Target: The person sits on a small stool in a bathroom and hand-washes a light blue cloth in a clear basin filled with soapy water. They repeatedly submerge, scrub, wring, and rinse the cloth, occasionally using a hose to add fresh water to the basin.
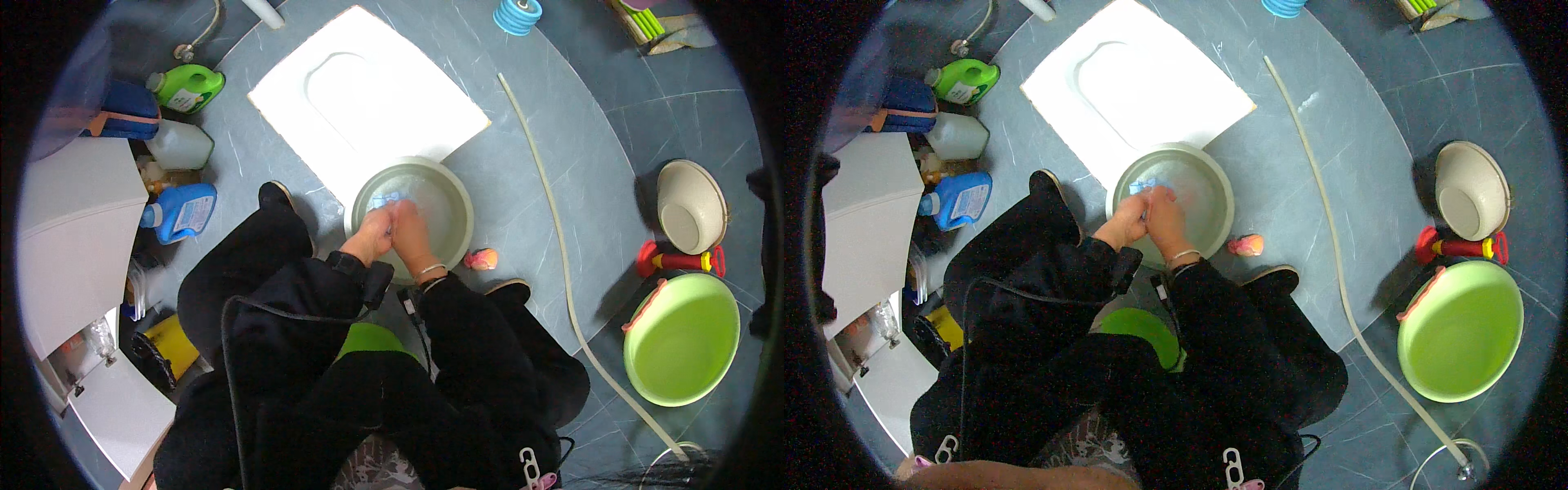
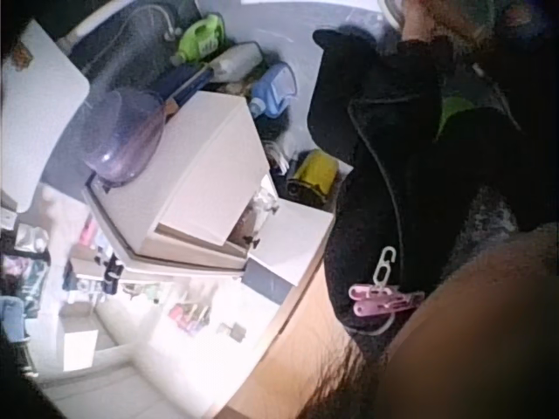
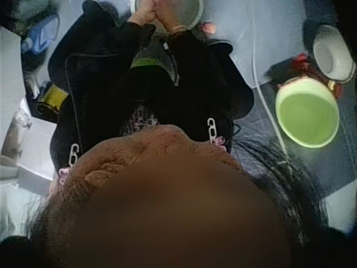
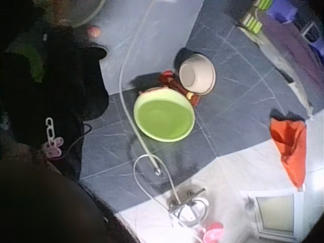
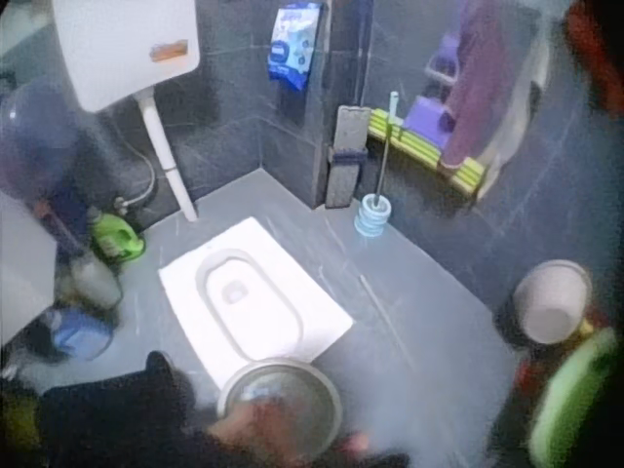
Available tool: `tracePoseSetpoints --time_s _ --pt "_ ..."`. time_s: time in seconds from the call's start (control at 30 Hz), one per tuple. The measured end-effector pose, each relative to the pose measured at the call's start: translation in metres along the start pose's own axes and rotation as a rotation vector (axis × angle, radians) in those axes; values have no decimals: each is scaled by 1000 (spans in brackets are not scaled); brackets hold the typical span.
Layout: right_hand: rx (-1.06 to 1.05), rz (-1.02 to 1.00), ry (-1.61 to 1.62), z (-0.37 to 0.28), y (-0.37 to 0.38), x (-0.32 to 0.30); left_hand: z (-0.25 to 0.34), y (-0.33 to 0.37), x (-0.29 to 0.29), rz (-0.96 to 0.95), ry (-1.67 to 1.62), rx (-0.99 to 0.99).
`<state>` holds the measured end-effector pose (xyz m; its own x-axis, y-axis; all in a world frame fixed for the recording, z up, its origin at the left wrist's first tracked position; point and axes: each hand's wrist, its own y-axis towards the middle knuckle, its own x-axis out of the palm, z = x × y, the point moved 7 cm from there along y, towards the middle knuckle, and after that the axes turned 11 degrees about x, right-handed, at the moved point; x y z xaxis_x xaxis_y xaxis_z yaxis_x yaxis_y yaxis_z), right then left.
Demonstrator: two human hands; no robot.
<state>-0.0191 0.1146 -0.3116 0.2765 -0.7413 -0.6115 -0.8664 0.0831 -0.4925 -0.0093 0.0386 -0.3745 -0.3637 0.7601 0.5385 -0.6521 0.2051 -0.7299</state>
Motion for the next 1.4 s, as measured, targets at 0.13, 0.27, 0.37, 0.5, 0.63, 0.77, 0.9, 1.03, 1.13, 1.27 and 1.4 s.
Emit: tracePoseSetpoints --time_s 0.13,0.27,0.37,0.5,0.63,0.77,0.9,1.03,1.13,1.27,1.4 --pt "128 207 -8 51 20 -1 1 -12 -9 158 180 -28" --pt "122 538 -197 100 21 -2 10 -21 -15 207 373 -120" --pt "78 370 -316 104 25 32 11 -28 -19 278 436 -208" --pt "386 -415 640 68 24 61 6 -37 0 140 313 -292" --pt "305 -467 776 -17 -10 -5 31 -37 31 -65 242 -167" --pt "270 -607 687 -75 -51 -73 58 -53 71 -300 236 -163" --pt "166 -463 688 -121 -81 -128 99 -88 121 -345 217 49" --pt "-270 67 545 -165 -104 -168 134 -138 164 -261 176 177" --pt "-320 457 462 -166 -113 -179 146 -170 183 -232 218 236" --pt "-132 609 554 -145 -97 -185 139 -194 179 -171 232 330" --pt "-60 575 574 -137 -91 -178 126 -182 174 -210 194 265"
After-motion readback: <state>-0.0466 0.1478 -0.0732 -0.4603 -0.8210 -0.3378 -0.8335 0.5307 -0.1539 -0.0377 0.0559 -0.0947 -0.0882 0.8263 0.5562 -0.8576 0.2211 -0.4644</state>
